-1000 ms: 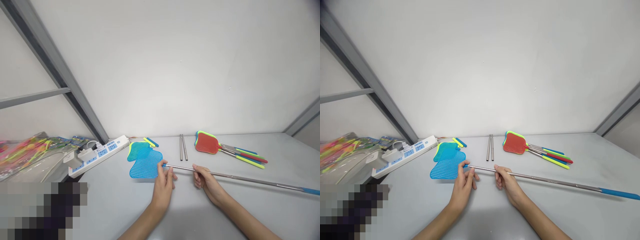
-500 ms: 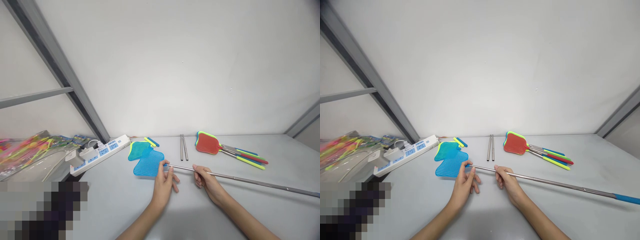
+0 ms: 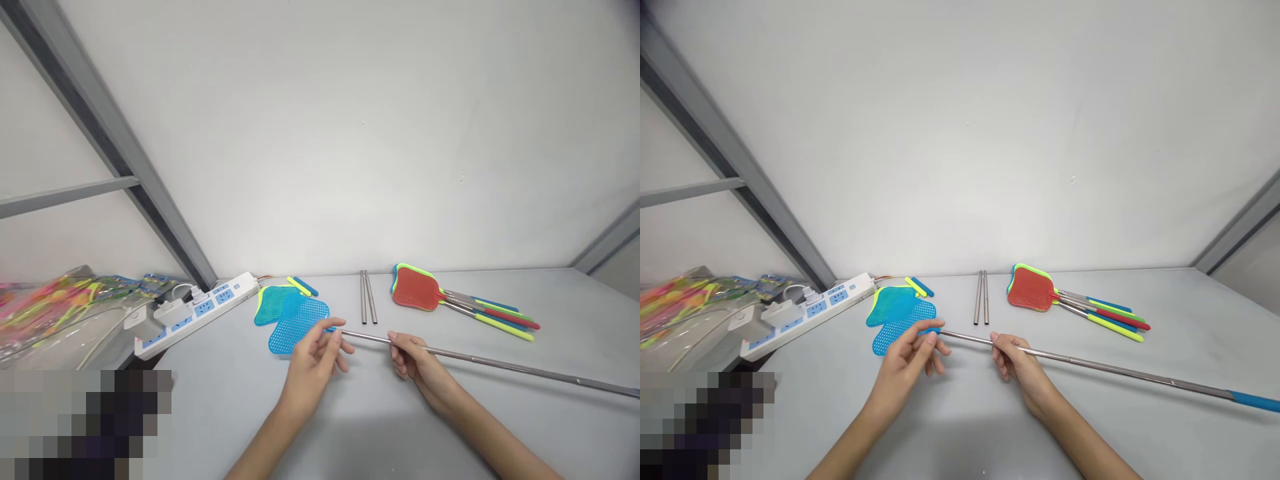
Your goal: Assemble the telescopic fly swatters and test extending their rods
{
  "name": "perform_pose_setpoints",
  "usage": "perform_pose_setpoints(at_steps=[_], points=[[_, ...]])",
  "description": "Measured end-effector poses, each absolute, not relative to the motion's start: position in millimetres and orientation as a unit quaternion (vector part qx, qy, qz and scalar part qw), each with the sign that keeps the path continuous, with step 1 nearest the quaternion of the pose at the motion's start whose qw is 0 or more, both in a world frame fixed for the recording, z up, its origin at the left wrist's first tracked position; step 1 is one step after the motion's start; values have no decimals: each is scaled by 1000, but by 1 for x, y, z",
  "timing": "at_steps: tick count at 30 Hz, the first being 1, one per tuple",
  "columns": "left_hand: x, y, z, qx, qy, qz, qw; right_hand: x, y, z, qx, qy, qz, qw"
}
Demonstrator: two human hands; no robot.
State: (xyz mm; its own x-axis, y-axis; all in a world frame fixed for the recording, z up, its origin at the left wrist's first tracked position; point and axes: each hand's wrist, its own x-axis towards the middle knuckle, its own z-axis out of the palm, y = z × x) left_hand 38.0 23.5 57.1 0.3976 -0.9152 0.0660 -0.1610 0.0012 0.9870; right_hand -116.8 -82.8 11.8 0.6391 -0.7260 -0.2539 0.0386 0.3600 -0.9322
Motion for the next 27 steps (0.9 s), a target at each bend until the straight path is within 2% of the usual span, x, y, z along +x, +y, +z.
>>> perform_pose_setpoints(at_steps=[4,7,13,22,27], points=[[55,28,66,683,-553,-88,469,-117,-82,12,-506,330,-244,759],[60,28,63,670,-642,0,373,-118,-83,13,-511,321,-235,762],[62,25,58,672,-694,-2,258,-120,-85,13,-518,320,-233,758],[56,28,57,660,-707,-56,248,-123,-93,9,-515,311,-247,759],[52,28,54,654,-717,-44,239,-124,-92,14,-487,309,-266,772]])
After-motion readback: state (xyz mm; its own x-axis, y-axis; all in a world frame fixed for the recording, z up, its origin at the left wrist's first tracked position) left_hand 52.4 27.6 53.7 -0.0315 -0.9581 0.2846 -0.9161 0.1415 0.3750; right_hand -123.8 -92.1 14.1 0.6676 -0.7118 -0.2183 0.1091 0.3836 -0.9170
